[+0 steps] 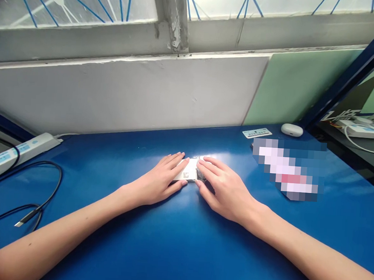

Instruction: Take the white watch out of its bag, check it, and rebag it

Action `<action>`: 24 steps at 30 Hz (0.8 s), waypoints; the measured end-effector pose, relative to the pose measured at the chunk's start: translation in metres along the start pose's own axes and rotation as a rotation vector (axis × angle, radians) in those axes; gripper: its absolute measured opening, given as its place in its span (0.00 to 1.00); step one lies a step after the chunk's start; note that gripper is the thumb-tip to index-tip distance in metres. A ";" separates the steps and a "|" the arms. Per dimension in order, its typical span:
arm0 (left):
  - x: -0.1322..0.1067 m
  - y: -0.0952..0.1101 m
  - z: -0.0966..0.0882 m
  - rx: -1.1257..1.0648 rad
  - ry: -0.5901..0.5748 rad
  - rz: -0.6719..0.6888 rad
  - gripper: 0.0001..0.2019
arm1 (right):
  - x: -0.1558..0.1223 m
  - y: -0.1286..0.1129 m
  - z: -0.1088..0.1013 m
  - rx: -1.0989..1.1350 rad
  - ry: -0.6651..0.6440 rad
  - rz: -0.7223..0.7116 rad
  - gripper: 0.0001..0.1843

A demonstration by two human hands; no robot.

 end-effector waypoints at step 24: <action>-0.001 -0.001 0.002 -0.002 0.038 0.003 0.30 | -0.002 0.016 0.008 0.079 -0.099 -0.011 0.19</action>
Point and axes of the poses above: each hand's wrist, its own x-axis towards the middle knuckle, its own z-axis out of the palm, y = z × x, the point moved 5 cm from there along x, towards the middle knuckle, and after that the axes turned 14 degrees about x, right-handed, at the moved point
